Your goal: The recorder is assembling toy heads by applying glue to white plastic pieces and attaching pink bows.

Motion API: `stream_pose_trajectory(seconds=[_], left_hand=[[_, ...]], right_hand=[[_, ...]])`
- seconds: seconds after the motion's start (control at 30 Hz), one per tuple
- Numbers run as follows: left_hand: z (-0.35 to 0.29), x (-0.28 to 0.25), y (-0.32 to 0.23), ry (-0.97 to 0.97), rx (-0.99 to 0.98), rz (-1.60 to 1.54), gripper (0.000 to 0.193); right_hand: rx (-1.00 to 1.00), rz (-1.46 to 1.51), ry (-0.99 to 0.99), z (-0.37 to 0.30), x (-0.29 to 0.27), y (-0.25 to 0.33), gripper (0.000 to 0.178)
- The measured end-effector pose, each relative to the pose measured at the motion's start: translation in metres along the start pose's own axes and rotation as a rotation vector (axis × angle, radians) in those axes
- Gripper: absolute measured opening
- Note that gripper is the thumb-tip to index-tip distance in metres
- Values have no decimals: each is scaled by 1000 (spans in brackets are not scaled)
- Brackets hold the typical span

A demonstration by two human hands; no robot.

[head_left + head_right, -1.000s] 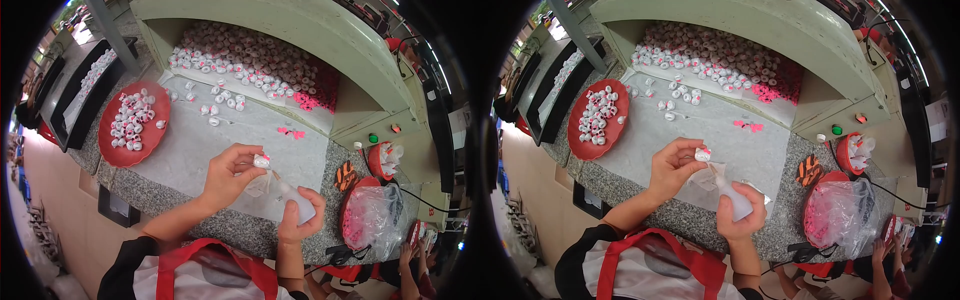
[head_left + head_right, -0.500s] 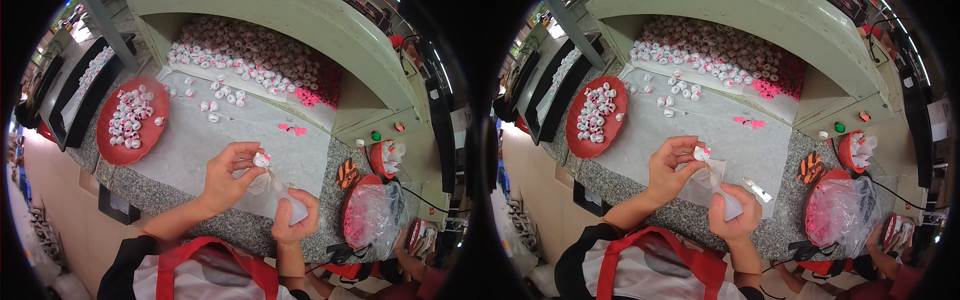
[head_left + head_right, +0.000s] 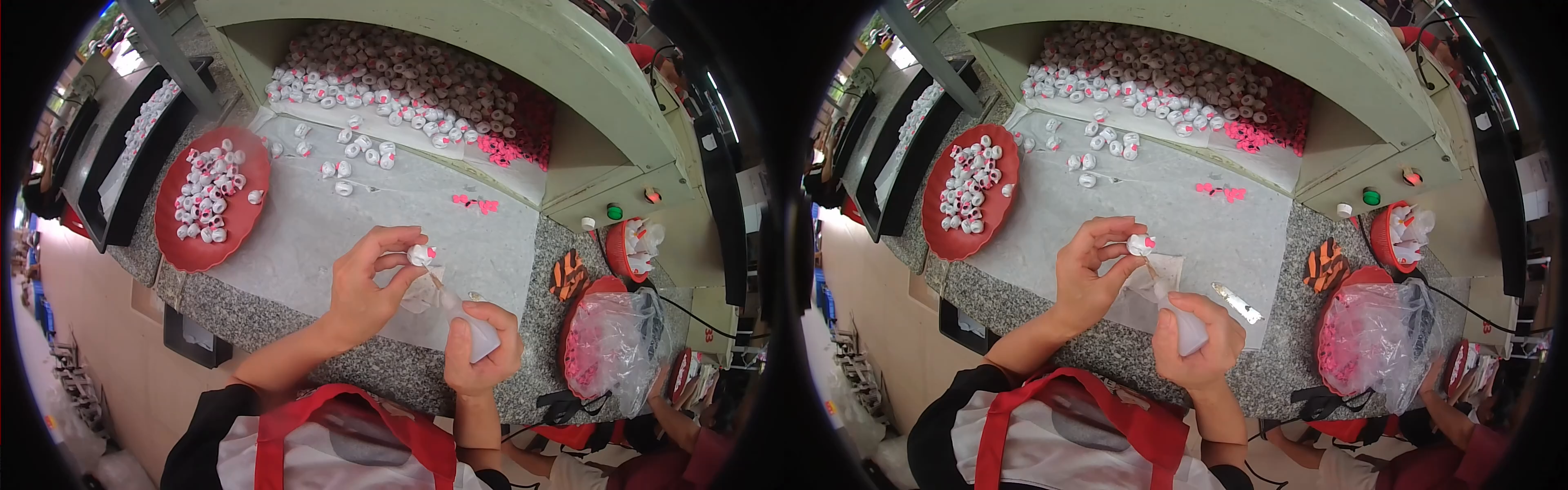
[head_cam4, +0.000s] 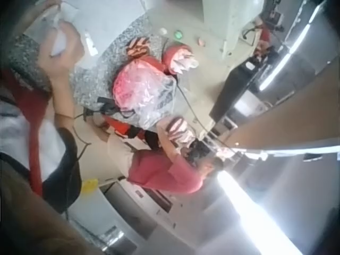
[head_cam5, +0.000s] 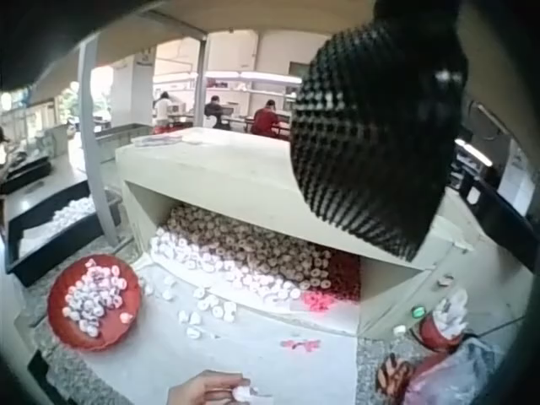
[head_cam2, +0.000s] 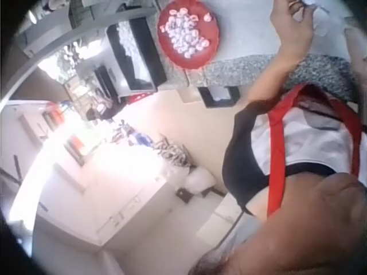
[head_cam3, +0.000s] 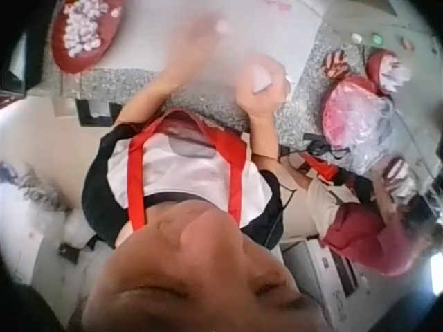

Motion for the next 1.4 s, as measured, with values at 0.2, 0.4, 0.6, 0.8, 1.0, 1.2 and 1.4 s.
stream_pose_trajectory(seconds=[0.2, 0.4, 0.6, 0.8, 1.0, 1.2, 1.4], left_hand=[[2, 1, 23, 28, -176, -420, 43], [2, 7, 24, 75, -256, -475, 44], [3, 4, 26, 71, -267, -498, 45], [4, 7, 28, 76, -287, -502, 42], [6, -7, 37, 19, -283, -470, 33], [3, 1, 33, 50, -299, -466, 32], [6, -5, 42, -9, -271, -411, 32]], right_hand=[[-2, 12, -26, -1, -3, -3, 21], [2, 8, -48, -2, -5, -4, 20], [116, 31, -39, -4, -5, -11, 16], [39, 26, -3, 1, -5, -6, 19], [723, 539, -111, -5, 5, -75, 18], [769, 195, 103, 35, 45, -178, 26], [650, -649, 424, 65, 62, -186, 23]])
Point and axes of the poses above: each hand's wrist, its own z-axis towards the middle knuckle, its own x-axis out of the palm, y = z × x, the point moved 9 cm from there along z, towards the middle knuckle, and after that the axes turned 9 degrees about y, right-handed, at the moved point
